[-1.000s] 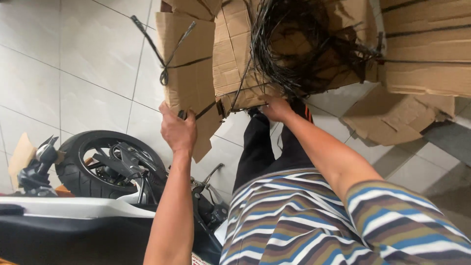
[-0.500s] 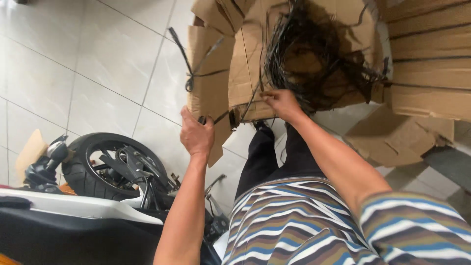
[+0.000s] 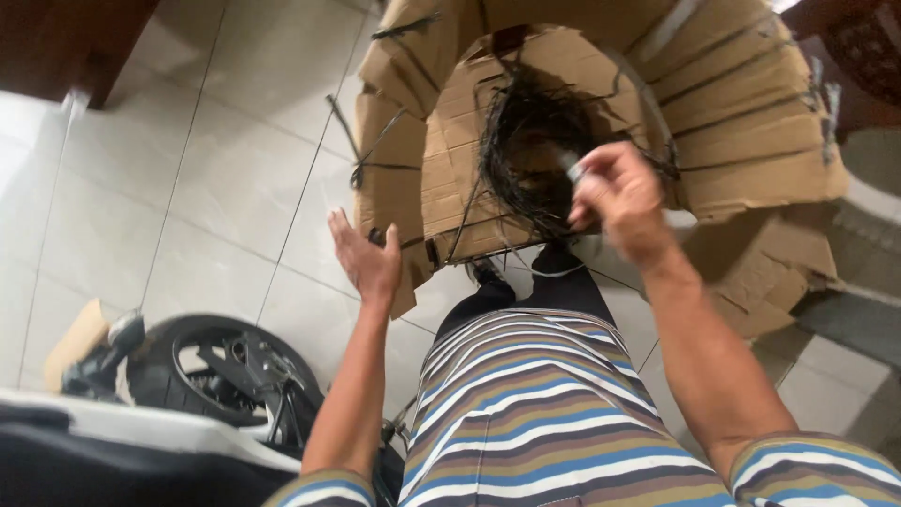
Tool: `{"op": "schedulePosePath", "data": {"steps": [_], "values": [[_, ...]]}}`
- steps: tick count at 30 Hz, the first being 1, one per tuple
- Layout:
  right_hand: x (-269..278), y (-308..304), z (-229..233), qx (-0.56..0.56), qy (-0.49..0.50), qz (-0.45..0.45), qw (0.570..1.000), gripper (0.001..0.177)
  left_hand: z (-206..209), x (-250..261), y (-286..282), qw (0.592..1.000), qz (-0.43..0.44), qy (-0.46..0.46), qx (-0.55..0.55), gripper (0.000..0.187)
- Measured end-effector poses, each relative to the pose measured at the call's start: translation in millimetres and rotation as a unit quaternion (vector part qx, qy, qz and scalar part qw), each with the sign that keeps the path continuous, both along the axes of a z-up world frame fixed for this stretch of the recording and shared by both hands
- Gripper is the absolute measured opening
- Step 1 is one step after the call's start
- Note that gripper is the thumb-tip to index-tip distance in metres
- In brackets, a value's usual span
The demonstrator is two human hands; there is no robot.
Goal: Removing black ties from cardboard-wrapped furniture
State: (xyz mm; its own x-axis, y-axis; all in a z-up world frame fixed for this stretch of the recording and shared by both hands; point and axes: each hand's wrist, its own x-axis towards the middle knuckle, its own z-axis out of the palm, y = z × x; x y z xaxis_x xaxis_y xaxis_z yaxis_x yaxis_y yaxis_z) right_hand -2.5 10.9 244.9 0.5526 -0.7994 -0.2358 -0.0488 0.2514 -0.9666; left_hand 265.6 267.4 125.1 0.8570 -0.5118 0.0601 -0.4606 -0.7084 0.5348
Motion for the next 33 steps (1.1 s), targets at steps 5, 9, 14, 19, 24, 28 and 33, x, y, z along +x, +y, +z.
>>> {"op": "schedulePosePath", "data": {"steps": [5, 9, 14, 19, 24, 28, 33], "values": [[-3, 71, -8, 0.040, 0.083, 0.126, 0.988, 0.018, 106, -79, -53, 0.911, -0.296, 0.230, -0.173, 0.073], [3, 79, 13, 0.064, -0.025, 0.134, 0.989, 0.018, 105, -119, -70, 0.706, -0.241, 0.631, -0.215, 0.068], [-38, 32, 5, -0.071, 0.071, -0.027, 0.995, 0.024, 96, -101, -66, 0.808, -0.204, 0.536, -0.134, 0.017], [-89, 9, -57, -0.142, 0.283, -0.082, 0.945, 0.023, 88, -93, -51, 0.844, -0.239, 0.471, -0.094, 0.012], [-43, 52, -3, -0.343, 0.303, 0.201, 0.866, 0.062, 108, -109, -50, 0.865, -0.287, 0.409, -0.037, 0.014], [-7, 89, 21, -0.117, 0.172, 0.286, 0.935, 0.061, 86, -121, -44, 0.867, -0.256, 0.426, -0.037, 0.009], [-17, 116, -7, -0.096, 0.303, 0.167, 0.933, 0.019, 87, -120, -32, 0.856, -0.185, 0.478, -0.069, 0.009]]}}
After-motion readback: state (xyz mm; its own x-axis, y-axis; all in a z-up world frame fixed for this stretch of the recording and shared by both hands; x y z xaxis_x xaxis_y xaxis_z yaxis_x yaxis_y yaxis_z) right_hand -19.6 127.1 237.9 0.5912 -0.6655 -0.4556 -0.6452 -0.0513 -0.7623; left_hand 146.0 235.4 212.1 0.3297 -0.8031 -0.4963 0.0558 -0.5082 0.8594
